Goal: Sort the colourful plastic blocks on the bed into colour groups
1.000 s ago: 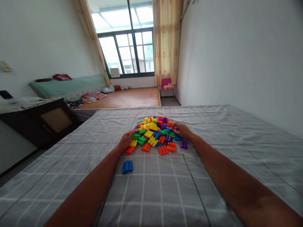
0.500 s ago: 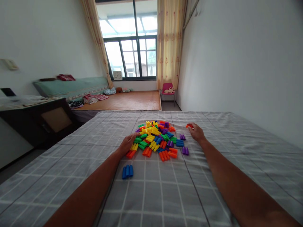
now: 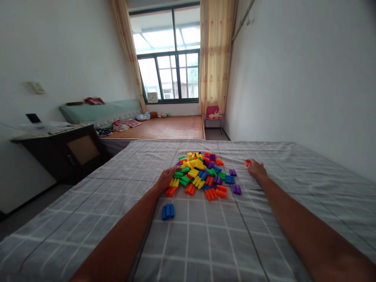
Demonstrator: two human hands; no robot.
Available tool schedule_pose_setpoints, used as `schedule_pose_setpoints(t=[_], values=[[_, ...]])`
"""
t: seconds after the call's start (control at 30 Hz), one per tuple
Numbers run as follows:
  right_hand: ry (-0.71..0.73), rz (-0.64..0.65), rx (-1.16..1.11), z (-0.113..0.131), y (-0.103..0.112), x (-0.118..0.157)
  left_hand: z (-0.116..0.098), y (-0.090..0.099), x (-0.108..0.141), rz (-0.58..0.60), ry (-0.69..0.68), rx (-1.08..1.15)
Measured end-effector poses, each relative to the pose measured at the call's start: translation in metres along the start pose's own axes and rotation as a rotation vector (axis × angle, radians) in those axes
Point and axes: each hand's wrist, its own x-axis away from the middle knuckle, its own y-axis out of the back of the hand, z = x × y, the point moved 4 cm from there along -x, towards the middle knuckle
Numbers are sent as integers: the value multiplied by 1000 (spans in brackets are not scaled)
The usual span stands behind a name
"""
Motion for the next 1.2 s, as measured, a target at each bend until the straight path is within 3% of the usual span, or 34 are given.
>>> schedule_pose_setpoints(t=[0.1, 0.2, 0.27, 0.43, 0.67, 0.8, 1.0, 1.2], values=[[50, 101, 26, 0, 9, -26, -1, 0, 1, -10, -12, 3], [77, -22, 39, -5, 20, -46, 0, 0, 0, -5, -23, 1], [106, -61, 40, -11, 16, -50, 1, 1, -1, 11, -20, 2], [163, -67, -57, -30, -7, -40, 1, 1, -1, 27, -30, 6], [116, -103, -314, -48, 2, -36, -5, 0, 1, 12, 5, 29], [95, -94, -272, -49, 6, -34, -8, 0, 0, 14, 26, 24], [118, -88, -10, -36, 10, -24, -10, 0, 2, 16, 54, 17], [81, -40, 18, -42, 15, -23, -7, 1, 1, 17, 48, 12]])
